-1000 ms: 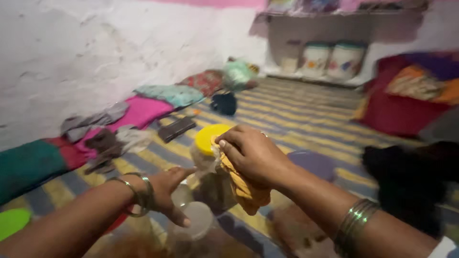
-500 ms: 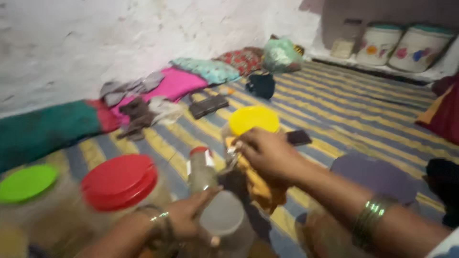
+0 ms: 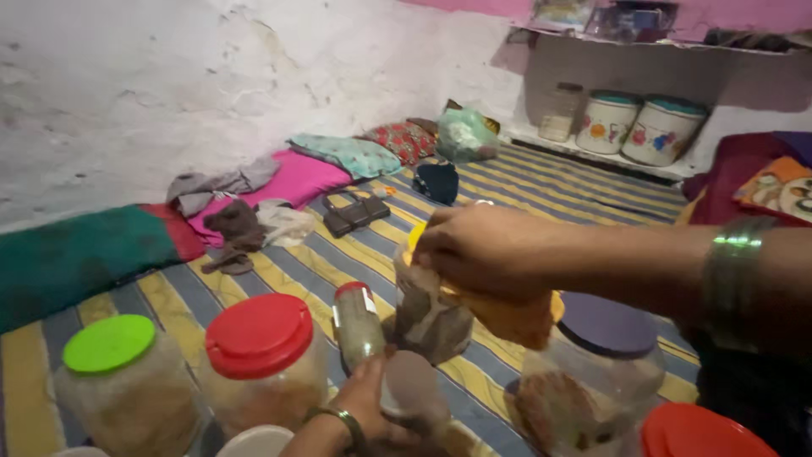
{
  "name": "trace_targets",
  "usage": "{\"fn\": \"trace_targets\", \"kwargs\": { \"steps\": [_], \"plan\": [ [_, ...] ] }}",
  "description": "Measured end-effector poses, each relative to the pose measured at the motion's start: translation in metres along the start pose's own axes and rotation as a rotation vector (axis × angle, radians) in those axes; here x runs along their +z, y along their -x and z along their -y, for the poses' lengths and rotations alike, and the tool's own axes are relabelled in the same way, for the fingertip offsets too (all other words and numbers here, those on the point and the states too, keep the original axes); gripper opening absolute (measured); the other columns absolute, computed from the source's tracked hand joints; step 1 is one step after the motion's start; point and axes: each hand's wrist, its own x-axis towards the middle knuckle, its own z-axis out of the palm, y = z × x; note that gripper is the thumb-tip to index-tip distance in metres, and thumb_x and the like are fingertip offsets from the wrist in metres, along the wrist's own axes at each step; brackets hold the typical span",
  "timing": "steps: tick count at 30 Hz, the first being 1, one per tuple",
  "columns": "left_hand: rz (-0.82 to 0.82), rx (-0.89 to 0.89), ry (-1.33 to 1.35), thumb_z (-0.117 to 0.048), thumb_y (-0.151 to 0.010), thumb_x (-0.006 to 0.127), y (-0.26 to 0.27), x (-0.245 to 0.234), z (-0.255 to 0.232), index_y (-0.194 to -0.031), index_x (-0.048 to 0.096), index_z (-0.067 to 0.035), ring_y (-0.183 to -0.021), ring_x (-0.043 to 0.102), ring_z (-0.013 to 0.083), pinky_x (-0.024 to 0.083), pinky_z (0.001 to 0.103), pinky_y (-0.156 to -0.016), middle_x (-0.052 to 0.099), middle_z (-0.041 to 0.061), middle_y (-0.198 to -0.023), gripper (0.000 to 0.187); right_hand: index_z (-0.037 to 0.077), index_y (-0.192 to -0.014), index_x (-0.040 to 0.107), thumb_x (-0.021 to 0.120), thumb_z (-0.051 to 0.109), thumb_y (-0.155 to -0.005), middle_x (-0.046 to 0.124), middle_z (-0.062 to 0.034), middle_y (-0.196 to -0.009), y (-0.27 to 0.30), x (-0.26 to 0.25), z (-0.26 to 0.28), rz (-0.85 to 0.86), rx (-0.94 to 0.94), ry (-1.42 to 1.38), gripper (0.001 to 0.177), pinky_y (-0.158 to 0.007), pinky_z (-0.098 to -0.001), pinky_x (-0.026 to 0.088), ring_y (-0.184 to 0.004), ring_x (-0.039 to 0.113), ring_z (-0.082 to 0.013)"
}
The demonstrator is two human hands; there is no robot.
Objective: The person sits on a striped mat and wipes several plastic storage containers with a yellow cloth. They handle each container one at a time, wiping the sides and lids before placing them back on the mat.
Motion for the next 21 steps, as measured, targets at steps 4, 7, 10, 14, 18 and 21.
{"fn": "trace_targets", "kwargs": {
  "steps": [4, 7, 10, 14, 18, 21],
  "plan": [
    [0.086, 0.189, 0.19, -0.04, -0.064, 0.086, -0.013, 0.007, 0.018, -0.152, 0.037, -0.022, -0.134, 0.054, 0.0302, 0.046, 0.038, -0.11, 0.055, 0.014, -0.142, 0.102, 0.018, -0.118, 0.074, 0.053, 0.036, -0.095, 0.068, -0.0082, -0.117, -0.006, 0.011, 0.003, -0.024, 0.058, -0.179, 0.036, -0.092, -0.0435, 0.051, -0.108, 0.065, -0.0306],
    [0.183, 0.21, 0.269, -0.04, -0.063, 0.087, -0.027, 0.022, 0.034, -0.152, 0.037, -0.021, -0.135, 0.054, 0.0295, 0.046, 0.038, -0.111, 0.056, 0.013, -0.142, 0.104, 0.013, -0.116, 0.073, 0.053, 0.033, -0.097, 0.068, -0.0114, -0.117, -0.019, 0.054, 0.006, -0.116, 0.046, -0.35, 0.034, -0.093, -0.0437, 0.052, -0.109, 0.066, -0.0318],
    [0.099, 0.139, 0.084, -0.039, -0.062, 0.088, -0.05, 0.028, 0.048, -0.153, 0.036, -0.02, -0.136, 0.054, 0.0289, 0.045, 0.037, -0.112, 0.056, 0.013, -0.143, 0.106, 0.011, -0.117, 0.073, 0.052, 0.034, -0.098, 0.069, -0.0137, -0.119, -0.032, 0.116, 0.014, -0.204, 0.043, -0.438, 0.036, -0.096, -0.0443, 0.051, -0.112, 0.065, -0.0334],
    [0.143, 0.119, 0.007, -0.039, -0.06, 0.089, -0.073, 0.022, 0.06, -0.153, 0.035, -0.019, -0.137, 0.054, 0.0281, 0.044, 0.037, -0.113, 0.056, 0.012, -0.144, 0.11, 0.018, -0.144, 0.054, 0.044, 0.049, -0.104, 0.049, -0.0188, -0.147, -0.023, 0.191, 0.02, 0.016, 0.047, -0.389, 0.052, -0.102, -0.0608, 0.036, -0.131, 0.046, -0.0471],
    [0.169, 0.092, -0.012, -0.039, -0.058, 0.09, -0.068, 0.007, 0.067, -0.153, 0.034, -0.018, -0.138, 0.054, 0.0273, 0.043, 0.036, -0.114, 0.056, 0.012, -0.144, 0.113, 0.025, -0.154, 0.05, 0.05, 0.058, -0.106, 0.037, -0.0245, -0.157, -0.014, 0.229, 0.034, 0.028, 0.065, -0.243, 0.059, -0.098, -0.0807, 0.02, -0.136, 0.03, -0.0623],
    [0.158, 0.091, -0.01, -0.039, -0.057, 0.091, -0.065, 0.0, 0.06, -0.154, 0.034, -0.017, -0.138, 0.054, 0.0266, 0.043, 0.036, -0.115, 0.057, 0.011, -0.145, 0.115, 0.023, -0.142, 0.061, 0.053, 0.049, -0.1, 0.047, -0.0216, -0.152, -0.011, 0.227, 0.038, -0.142, 0.12, -0.291, 0.05, -0.102, -0.0732, 0.026, -0.129, 0.039, -0.0588]
  ]
}}
